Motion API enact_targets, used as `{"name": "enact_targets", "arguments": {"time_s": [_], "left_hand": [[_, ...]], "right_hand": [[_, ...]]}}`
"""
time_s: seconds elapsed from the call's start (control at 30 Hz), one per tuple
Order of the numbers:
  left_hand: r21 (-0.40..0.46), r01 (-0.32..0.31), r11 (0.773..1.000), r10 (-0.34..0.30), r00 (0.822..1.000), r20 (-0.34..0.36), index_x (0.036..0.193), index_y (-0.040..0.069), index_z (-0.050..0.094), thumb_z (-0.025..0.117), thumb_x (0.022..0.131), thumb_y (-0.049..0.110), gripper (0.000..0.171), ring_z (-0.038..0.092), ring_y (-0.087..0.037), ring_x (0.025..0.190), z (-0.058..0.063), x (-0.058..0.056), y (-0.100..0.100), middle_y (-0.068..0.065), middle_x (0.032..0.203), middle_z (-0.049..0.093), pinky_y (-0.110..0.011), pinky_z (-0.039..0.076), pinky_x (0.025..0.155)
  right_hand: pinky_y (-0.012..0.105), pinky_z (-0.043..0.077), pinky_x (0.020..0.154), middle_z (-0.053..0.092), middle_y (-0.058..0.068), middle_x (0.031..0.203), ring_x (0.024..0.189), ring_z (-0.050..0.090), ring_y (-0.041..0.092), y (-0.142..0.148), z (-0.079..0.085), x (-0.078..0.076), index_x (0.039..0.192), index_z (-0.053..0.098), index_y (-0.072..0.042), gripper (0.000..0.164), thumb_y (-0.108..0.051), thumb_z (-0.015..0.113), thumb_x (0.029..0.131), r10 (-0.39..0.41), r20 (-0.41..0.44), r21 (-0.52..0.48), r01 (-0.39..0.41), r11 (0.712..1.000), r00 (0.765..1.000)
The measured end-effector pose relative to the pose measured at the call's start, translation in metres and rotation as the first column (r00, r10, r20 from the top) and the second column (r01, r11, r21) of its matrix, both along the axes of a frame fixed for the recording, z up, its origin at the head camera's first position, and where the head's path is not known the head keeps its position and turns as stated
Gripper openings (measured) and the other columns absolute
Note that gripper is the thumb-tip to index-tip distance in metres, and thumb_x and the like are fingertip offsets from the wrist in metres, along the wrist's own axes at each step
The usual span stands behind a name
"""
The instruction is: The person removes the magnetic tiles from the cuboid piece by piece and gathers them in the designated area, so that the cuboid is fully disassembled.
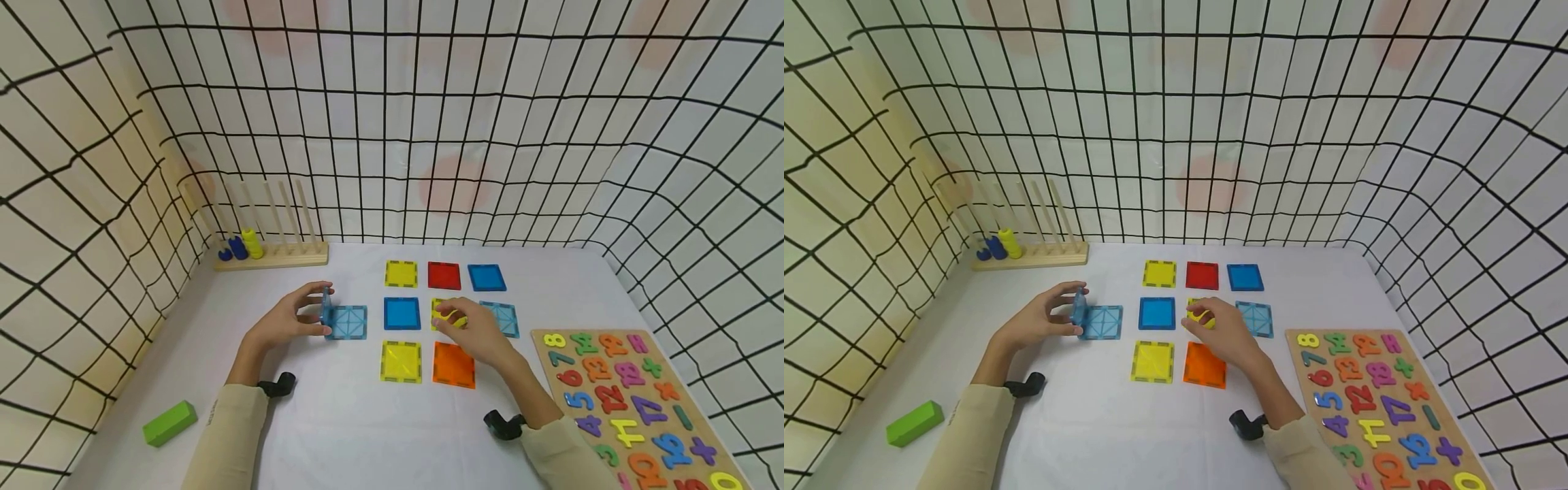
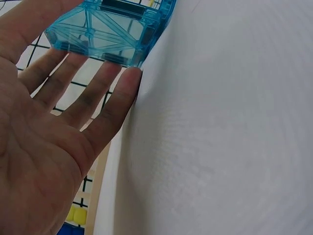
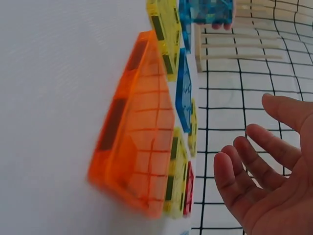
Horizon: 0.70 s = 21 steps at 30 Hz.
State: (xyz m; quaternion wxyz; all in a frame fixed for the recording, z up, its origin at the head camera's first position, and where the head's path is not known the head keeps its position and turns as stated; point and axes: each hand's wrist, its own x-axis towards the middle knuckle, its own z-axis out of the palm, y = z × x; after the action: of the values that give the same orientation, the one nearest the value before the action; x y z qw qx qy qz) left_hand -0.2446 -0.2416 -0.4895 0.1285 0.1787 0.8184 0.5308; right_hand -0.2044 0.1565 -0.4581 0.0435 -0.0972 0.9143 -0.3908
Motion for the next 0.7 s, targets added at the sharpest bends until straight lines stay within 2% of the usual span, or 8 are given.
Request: {"name": "enact_targets", "arguments": {"time_s": [0.17,0.3,0.43,0.7], "left_hand": [[-0.010,-0.016,1.000,0.016,1.000,0.002,0.158,0.021,0.037,0.090,0.081,0.017,0.093,0.041,-0.040,0.148,0.001,0.001,0.000,-0.002,0.162,0.042,-0.054,0.048,0.111],[-0.005,-0.021,1.000,0.021,1.000,0.005,0.158,0.023,0.037,0.089,0.082,0.017,0.093,0.044,-0.041,0.146,0.000,0.001,0.000,-0.002,0.161,0.043,-0.054,0.048,0.112],[-0.006,-0.022,1.000,0.022,1.000,0.007,0.159,0.024,0.036,0.089,0.082,0.019,0.094,0.045,-0.041,0.145,-0.002,0.001,0.000,-0.002,0.161,0.043,-0.054,0.048,0.112],[-0.016,-0.022,1.000,0.022,1.000,-0.001,0.159,0.025,0.036,0.088,0.083,0.019,0.093,0.044,-0.041,0.145,-0.003,-0.001,0.002,-0.001,0.162,0.042,-0.053,0.049,0.111]], "right_hand": [[0.038,0.061,0.090,0.067,0.005,0.130,0.110,0.063,0.022,-0.021,0.004,-0.013,0.134,0.066,-0.015,0.047,-0.037,0.075,0.094,0.073,-0.016,-0.018,-0.073,0.997,0.997],[0.036,0.062,0.086,0.064,0.008,0.134,0.114,0.062,0.025,-0.036,0.003,-0.024,0.137,0.063,-0.016,0.051,-0.035,0.077,0.092,0.118,0.000,-0.043,-0.118,0.992,0.993],[0.036,0.061,0.089,0.061,0.006,0.139,0.117,0.061,0.025,-0.049,0.000,-0.033,0.141,0.059,-0.017,0.056,-0.033,0.079,0.092,0.153,0.011,-0.051,-0.152,0.987,0.988],[0.035,0.060,0.091,0.061,0.002,0.136,0.115,0.059,0.019,-0.071,-0.006,-0.043,0.143,0.058,-0.021,0.063,-0.037,0.083,0.088,0.162,0.014,-0.004,-0.162,0.987,0.987]]}}
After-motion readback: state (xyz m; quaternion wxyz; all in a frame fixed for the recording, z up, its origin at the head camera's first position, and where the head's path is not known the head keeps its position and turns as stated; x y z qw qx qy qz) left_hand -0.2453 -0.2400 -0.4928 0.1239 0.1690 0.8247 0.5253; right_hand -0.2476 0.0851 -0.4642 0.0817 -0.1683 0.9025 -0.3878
